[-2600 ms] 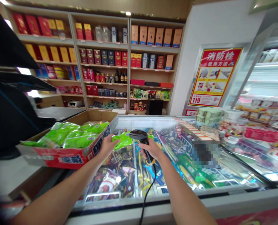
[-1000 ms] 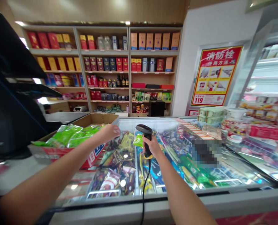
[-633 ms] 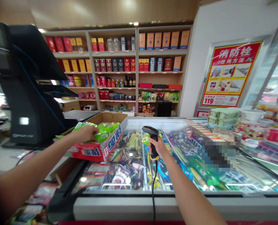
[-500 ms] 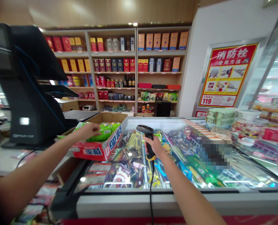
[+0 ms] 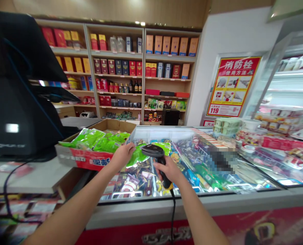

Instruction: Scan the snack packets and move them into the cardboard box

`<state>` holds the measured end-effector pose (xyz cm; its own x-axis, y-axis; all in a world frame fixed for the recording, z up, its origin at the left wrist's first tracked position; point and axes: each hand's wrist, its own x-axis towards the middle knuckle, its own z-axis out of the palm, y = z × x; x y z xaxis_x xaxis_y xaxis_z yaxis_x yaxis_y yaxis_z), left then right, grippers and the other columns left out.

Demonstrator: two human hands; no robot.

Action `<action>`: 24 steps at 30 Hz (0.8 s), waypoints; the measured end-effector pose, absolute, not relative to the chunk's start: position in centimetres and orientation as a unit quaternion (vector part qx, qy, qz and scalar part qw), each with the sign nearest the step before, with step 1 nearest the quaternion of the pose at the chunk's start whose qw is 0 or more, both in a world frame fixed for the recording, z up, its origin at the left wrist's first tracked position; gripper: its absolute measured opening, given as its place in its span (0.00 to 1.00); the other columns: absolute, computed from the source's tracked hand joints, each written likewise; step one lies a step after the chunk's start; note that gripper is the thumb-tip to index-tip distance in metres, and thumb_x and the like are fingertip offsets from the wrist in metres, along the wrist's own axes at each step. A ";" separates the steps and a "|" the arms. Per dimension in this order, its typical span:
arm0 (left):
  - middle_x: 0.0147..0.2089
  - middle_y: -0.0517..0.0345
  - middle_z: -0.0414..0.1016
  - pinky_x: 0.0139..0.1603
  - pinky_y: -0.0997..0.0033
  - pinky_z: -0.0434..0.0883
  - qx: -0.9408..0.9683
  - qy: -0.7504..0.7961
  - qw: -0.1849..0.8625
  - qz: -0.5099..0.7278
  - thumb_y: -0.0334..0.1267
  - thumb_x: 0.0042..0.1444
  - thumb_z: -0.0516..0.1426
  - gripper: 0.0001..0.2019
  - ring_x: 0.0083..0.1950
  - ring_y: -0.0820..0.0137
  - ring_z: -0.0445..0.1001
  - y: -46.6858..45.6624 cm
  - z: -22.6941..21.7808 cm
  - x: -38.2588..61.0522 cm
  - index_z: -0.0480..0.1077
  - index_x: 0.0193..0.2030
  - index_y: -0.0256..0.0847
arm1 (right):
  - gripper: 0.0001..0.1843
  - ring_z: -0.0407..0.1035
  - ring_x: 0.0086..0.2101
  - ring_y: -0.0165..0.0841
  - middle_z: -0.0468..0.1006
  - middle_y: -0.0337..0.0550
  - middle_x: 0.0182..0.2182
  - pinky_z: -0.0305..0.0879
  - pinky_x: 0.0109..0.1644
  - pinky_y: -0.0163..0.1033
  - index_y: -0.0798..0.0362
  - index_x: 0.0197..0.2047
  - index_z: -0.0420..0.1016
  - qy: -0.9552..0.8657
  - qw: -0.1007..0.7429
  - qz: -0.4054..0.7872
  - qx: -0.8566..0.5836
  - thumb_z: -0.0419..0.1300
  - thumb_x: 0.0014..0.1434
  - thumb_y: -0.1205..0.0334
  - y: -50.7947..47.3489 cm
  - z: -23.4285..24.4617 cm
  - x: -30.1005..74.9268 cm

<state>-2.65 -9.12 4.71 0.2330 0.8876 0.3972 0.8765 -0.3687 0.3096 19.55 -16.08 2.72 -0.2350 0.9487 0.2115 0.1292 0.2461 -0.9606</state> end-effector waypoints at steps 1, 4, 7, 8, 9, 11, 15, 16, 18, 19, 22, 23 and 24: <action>0.37 0.50 0.79 0.40 0.69 0.65 0.787 0.565 0.004 0.248 0.39 0.64 0.48 0.13 0.41 0.62 0.76 -9.2 4.6 -2.6 0.73 0.42 0.41 | 0.19 0.64 0.14 0.26 0.68 0.36 0.15 0.61 0.18 0.32 0.54 0.21 0.66 -0.645 0.452 0.447 -0.424 0.64 0.51 0.50 -16.4 2.6 19.6; 0.38 0.49 0.79 0.41 0.69 0.66 0.791 0.569 -0.007 0.226 0.39 0.65 0.47 0.14 0.42 0.62 0.77 -9.1 4.5 -2.5 0.73 0.44 0.40 | 0.17 0.63 0.14 0.26 0.68 0.35 0.16 0.62 0.18 0.32 0.53 0.24 0.66 -0.624 0.465 0.457 -0.430 0.64 0.51 0.49 -16.8 2.3 19.5; 0.40 0.48 0.80 0.42 0.69 0.66 0.790 0.570 -0.006 0.224 0.38 0.65 0.47 0.14 0.43 0.62 0.77 -8.8 4.2 -2.2 0.72 0.45 0.39 | 0.16 0.63 0.13 0.27 0.68 0.33 0.15 0.62 0.17 0.32 0.53 0.27 0.66 -0.603 0.477 0.471 -0.433 0.64 0.50 0.49 -16.8 2.1 19.2; 0.40 0.48 0.80 0.42 0.69 0.66 0.790 0.569 -0.003 0.226 0.38 0.65 0.47 0.14 0.44 0.62 0.77 -8.7 4.1 -2.1 0.73 0.45 0.39 | 0.16 0.63 0.13 0.27 0.68 0.33 0.15 0.61 0.17 0.32 0.53 0.28 0.66 -0.600 0.477 0.474 -0.434 0.64 0.49 0.49 -16.8 2.0 19.2; 0.40 0.48 0.80 0.42 0.69 0.66 0.791 0.568 0.000 0.228 0.38 0.65 0.47 0.13 0.45 0.61 0.77 -8.7 3.9 -2.0 0.73 0.45 0.39 | 0.16 0.62 0.13 0.27 0.68 0.33 0.15 0.61 0.16 0.32 0.53 0.28 0.66 -0.597 0.477 0.477 -0.434 0.64 0.49 0.50 -16.7 1.9 19.2; 0.41 0.48 0.80 0.43 0.69 0.67 0.791 0.566 0.005 0.231 0.37 0.65 0.48 0.13 0.45 0.61 0.77 -8.6 3.7 -1.8 0.73 0.44 0.39 | 0.16 0.62 0.13 0.27 0.68 0.33 0.15 0.61 0.16 0.32 0.53 0.27 0.66 -0.591 0.476 0.485 -0.435 0.64 0.48 0.50 -16.6 1.7 19.3; 0.42 0.47 0.80 0.44 0.69 0.67 0.793 0.566 0.011 0.224 0.37 0.65 0.48 0.13 0.46 0.61 0.78 -8.2 3.7 -1.1 0.73 0.43 0.38 | 0.18 0.62 0.13 0.26 0.68 0.34 0.15 0.61 0.16 0.32 0.53 0.24 0.66 -0.575 0.490 0.491 -0.433 0.65 0.48 0.49 -16.2 1.0 20.2; 0.42 0.47 0.80 0.44 0.69 0.67 0.796 0.563 0.014 0.223 0.37 0.65 0.48 0.13 0.46 0.61 0.78 -7.9 3.8 -0.8 0.73 0.43 0.38 | 0.18 0.62 0.12 0.26 0.68 0.34 0.15 0.61 0.16 0.32 0.54 0.24 0.66 -0.565 0.499 0.493 -0.434 0.65 0.48 0.49 -16.0 0.9 20.6; 0.42 0.47 0.80 0.45 0.69 0.67 0.803 0.553 0.019 0.222 0.36 0.64 0.49 0.12 0.46 0.62 0.78 -7.1 3.8 0.3 0.73 0.42 0.38 | 0.18 0.62 0.12 0.27 0.69 0.34 0.15 0.61 0.15 0.32 0.54 0.26 0.67 -0.533 0.528 0.495 -0.438 0.66 0.47 0.49 -15.6 0.7 21.6; 0.42 0.47 0.80 0.46 0.70 0.67 0.806 0.548 0.024 0.221 0.36 0.64 0.49 0.12 0.46 0.62 0.78 -6.5 3.8 1.0 0.74 0.42 0.38 | 0.18 0.62 0.12 0.27 0.69 0.34 0.15 0.61 0.14 0.33 0.53 0.27 0.67 -0.512 0.546 0.496 -0.440 0.66 0.46 0.49 -15.4 0.7 22.1; 0.43 0.48 0.80 0.46 0.71 0.67 0.814 0.539 0.045 0.213 0.35 0.64 0.49 0.12 0.47 0.64 0.77 -4.7 3.6 4.0 0.74 0.42 0.39 | 0.19 0.62 0.12 0.28 0.70 0.33 0.15 0.61 0.13 0.33 0.53 0.29 0.68 -0.454 0.597 0.487 -0.448 0.68 0.44 0.49 -14.5 0.7 24.0; 0.43 0.48 0.80 0.46 0.71 0.67 0.816 0.536 0.054 0.209 0.35 0.64 0.49 0.13 0.47 0.64 0.77 -4.1 3.5 5.1 0.75 0.43 0.39 | 0.19 0.62 0.12 0.28 0.70 0.34 0.14 0.61 0.13 0.33 0.53 0.29 0.68 -0.437 0.610 0.484 -0.450 0.68 0.44 0.49 -14.3 0.7 24.5; 0.43 0.48 0.80 0.46 0.71 0.67 0.818 0.534 0.063 0.205 0.35 0.64 0.49 0.13 0.47 0.64 0.77 -3.6 3.3 6.2 0.75 0.43 0.39 | 0.18 0.62 0.12 0.28 0.70 0.34 0.14 0.61 0.13 0.33 0.54 0.29 0.68 -0.422 0.621 0.484 -0.450 0.68 0.43 0.50 -14.0 0.6 25.0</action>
